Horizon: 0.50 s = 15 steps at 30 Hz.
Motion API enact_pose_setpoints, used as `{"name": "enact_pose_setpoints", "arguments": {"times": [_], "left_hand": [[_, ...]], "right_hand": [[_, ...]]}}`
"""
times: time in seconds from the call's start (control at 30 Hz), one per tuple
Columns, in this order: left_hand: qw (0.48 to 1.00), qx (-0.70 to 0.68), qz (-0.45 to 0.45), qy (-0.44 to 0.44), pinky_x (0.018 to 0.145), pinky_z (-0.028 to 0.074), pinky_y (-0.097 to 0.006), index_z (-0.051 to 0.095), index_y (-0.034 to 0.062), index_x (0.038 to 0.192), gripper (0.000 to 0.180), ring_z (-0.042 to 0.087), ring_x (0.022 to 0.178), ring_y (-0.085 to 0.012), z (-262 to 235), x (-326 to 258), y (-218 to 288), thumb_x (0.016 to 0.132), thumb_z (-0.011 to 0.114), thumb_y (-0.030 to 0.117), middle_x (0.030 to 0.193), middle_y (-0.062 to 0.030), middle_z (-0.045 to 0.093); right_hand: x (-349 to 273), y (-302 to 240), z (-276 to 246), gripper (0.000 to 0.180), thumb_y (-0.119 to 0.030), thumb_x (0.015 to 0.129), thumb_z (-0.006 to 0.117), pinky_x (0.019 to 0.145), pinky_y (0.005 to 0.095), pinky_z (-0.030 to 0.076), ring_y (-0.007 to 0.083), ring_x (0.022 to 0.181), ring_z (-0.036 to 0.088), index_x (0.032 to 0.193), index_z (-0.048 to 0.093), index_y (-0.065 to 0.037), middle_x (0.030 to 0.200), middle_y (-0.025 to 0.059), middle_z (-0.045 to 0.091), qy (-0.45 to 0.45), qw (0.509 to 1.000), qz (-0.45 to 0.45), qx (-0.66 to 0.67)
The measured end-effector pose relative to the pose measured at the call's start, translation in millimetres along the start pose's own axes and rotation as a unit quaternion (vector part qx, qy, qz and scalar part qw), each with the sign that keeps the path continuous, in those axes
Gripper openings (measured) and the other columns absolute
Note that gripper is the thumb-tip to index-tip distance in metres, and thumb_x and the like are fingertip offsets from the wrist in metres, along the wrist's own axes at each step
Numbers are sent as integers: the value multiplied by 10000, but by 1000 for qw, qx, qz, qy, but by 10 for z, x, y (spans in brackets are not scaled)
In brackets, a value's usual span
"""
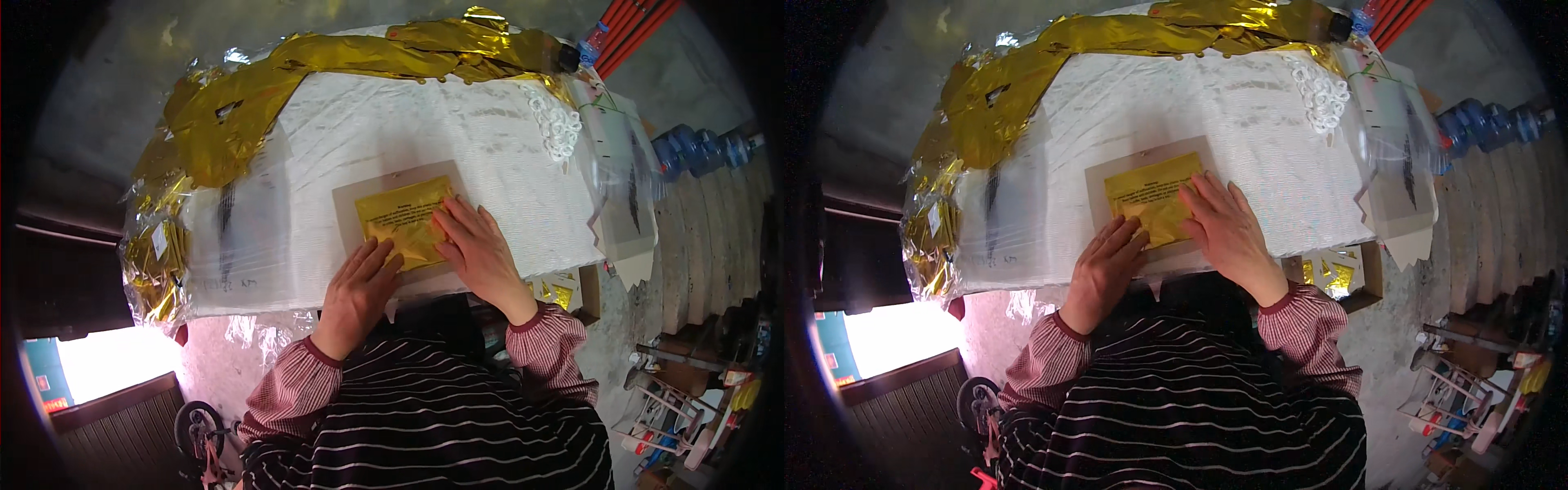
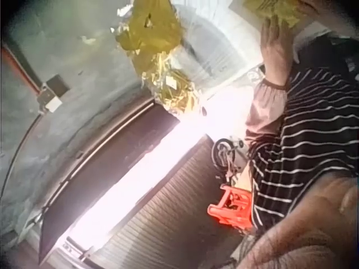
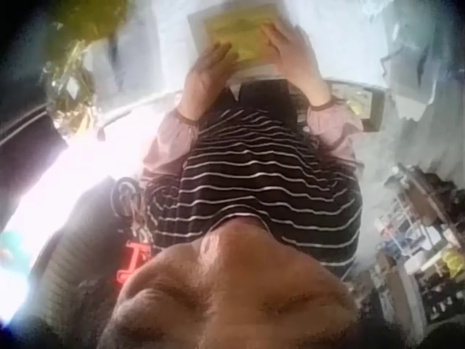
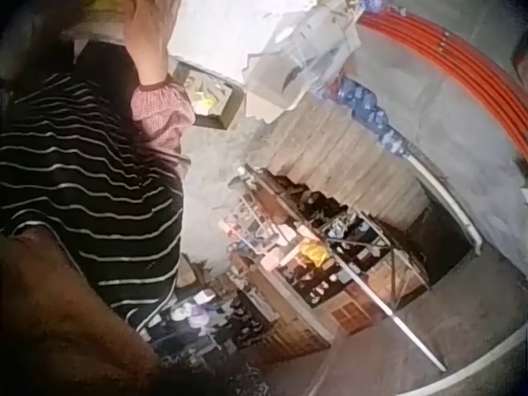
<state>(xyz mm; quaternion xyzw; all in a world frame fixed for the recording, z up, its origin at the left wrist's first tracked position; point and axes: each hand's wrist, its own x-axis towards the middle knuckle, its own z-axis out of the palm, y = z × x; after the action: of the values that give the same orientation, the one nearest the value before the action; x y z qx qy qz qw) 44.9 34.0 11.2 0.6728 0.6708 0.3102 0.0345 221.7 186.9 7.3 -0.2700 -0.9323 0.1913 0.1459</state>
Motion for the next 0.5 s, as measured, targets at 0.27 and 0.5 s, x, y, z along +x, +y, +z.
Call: {"name": "enact_pose_setpoints", "arguments": {"times": [0.27,0.5], "left_hand": [[991,98,12,-87,1049,387,-429,599,123,1233,530,501,1249,-301,-147,-71,38,752,733,299,1340,-143,530],[998,40,18,-43,1075,331,-485,547,88,1296,611,436,1299,-350,-107,408,-247,807,683,427,1361,-189,490]], "right_hand": [[-38,-12,-6,517,-299,943,527,1132,444,219,273,1384,327,1414,424,-112,1468,108,397,-13,998,13,-57],[-12,-56,4,516,-289,949,518,1133,441,213,272,1393,312,1419,409,-105,1481,112,379,-17,997,32,-64]]}}
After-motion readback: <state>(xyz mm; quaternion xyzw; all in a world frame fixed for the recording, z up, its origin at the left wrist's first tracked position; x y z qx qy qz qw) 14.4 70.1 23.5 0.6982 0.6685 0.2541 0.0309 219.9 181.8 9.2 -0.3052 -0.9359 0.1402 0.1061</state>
